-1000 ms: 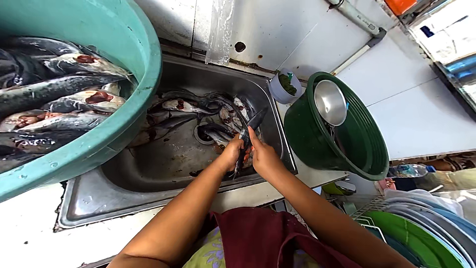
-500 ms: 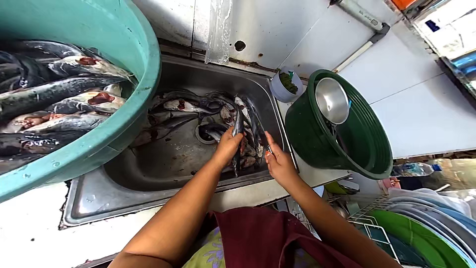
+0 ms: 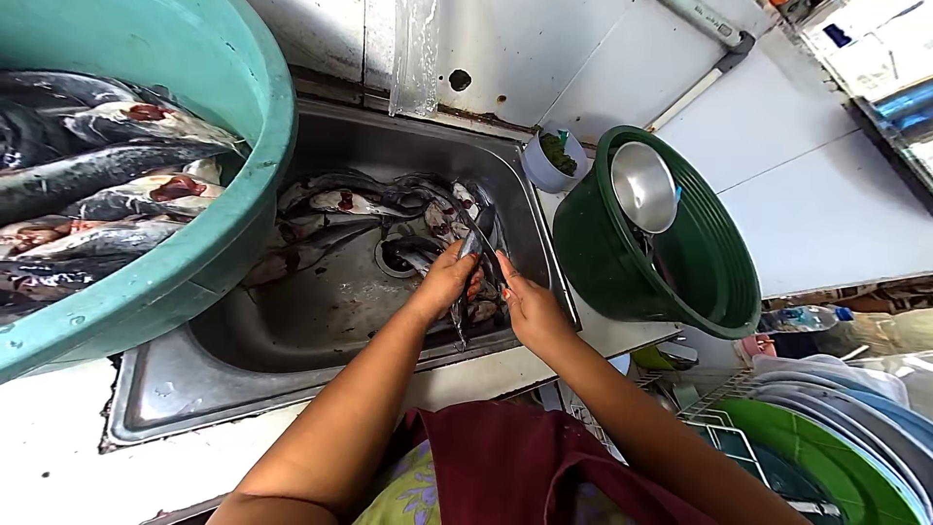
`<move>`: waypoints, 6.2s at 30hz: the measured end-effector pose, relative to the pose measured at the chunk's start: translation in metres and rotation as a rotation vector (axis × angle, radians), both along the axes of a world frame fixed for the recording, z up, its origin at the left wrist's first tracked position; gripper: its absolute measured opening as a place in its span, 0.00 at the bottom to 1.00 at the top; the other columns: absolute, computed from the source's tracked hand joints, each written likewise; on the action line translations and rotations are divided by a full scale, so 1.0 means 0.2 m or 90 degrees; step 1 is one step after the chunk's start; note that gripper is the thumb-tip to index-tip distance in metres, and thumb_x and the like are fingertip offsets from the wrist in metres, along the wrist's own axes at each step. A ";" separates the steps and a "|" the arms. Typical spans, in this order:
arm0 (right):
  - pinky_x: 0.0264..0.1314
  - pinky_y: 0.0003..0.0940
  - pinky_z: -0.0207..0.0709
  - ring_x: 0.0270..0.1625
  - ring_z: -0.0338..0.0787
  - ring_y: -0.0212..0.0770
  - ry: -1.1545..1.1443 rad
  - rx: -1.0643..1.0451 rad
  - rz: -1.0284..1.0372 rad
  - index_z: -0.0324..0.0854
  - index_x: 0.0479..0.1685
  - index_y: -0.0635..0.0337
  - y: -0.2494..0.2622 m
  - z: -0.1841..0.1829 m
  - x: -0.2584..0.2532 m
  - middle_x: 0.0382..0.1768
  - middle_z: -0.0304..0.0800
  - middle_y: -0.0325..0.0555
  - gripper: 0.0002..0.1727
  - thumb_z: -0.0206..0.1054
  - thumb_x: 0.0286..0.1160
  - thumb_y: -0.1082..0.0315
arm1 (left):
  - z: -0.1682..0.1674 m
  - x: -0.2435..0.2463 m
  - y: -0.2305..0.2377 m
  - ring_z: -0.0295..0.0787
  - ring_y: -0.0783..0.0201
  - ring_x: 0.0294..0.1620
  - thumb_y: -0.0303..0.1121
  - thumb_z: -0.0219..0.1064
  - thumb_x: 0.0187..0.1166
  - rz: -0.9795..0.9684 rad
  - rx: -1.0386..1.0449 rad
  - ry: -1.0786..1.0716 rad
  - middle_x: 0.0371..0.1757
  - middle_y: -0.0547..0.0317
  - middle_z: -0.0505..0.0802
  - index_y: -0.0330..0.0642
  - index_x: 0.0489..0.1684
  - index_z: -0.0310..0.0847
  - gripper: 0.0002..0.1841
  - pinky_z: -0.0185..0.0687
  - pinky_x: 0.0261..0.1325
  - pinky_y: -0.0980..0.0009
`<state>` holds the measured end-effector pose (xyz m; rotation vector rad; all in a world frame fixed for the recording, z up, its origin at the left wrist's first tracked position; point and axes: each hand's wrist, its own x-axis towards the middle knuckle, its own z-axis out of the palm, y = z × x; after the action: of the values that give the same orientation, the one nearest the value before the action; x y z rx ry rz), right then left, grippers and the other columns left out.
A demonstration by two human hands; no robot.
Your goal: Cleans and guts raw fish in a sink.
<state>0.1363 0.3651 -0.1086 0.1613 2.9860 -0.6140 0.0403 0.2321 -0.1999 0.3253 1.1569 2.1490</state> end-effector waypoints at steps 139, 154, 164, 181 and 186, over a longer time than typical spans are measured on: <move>0.57 0.52 0.85 0.49 0.92 0.52 -0.028 -0.059 0.107 0.54 0.96 0.49 0.14 0.08 0.13 0.54 0.90 0.58 0.33 0.46 0.90 0.70 | -0.04 0.11 0.01 0.71 0.70 0.16 0.20 0.56 0.59 0.215 -0.111 -0.105 0.21 0.63 0.77 0.41 0.44 0.71 0.14 0.70 0.20 0.74; 0.56 0.58 0.86 0.52 0.93 0.60 -0.054 0.109 0.046 0.46 0.98 0.44 -0.16 0.06 -0.17 0.58 0.88 0.61 0.39 0.54 0.88 0.73 | -0.07 0.16 0.07 0.89 0.60 0.47 0.28 0.64 0.62 0.202 -0.243 0.200 0.45 0.50 0.92 0.36 0.57 0.84 0.21 0.84 0.51 0.51; 0.67 0.53 0.82 0.60 0.91 0.58 -0.033 0.013 0.031 0.53 0.95 0.56 -0.07 0.02 0.10 0.61 0.88 0.64 0.33 0.49 0.89 0.71 | -0.06 0.14 0.03 0.83 0.61 0.35 0.24 0.63 0.54 0.179 -0.252 0.195 0.40 0.51 0.88 0.36 0.59 0.81 0.26 0.78 0.37 0.56; 0.40 0.34 0.79 0.32 0.80 0.37 0.044 -0.180 -0.036 0.59 0.94 0.50 0.09 0.00 0.15 0.39 0.86 0.49 0.32 0.49 0.89 0.70 | -0.07 0.10 0.04 0.78 0.68 0.24 0.40 0.58 0.90 0.214 -0.177 0.009 0.31 0.58 0.84 0.40 0.52 0.80 0.12 0.77 0.30 0.70; 0.61 0.40 0.81 0.48 0.88 0.44 -0.052 -0.122 -0.045 0.58 0.94 0.49 0.09 -0.01 0.15 0.53 0.90 0.57 0.31 0.49 0.90 0.69 | -0.06 0.10 0.05 0.80 0.63 0.31 0.37 0.47 0.91 0.172 -0.244 -0.019 0.35 0.53 0.83 0.39 0.59 0.77 0.16 0.79 0.36 0.63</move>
<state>0.1670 0.3838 -0.1115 0.2707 2.8336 -0.8732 0.0607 0.2417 -0.2119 -0.0359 1.6352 2.0828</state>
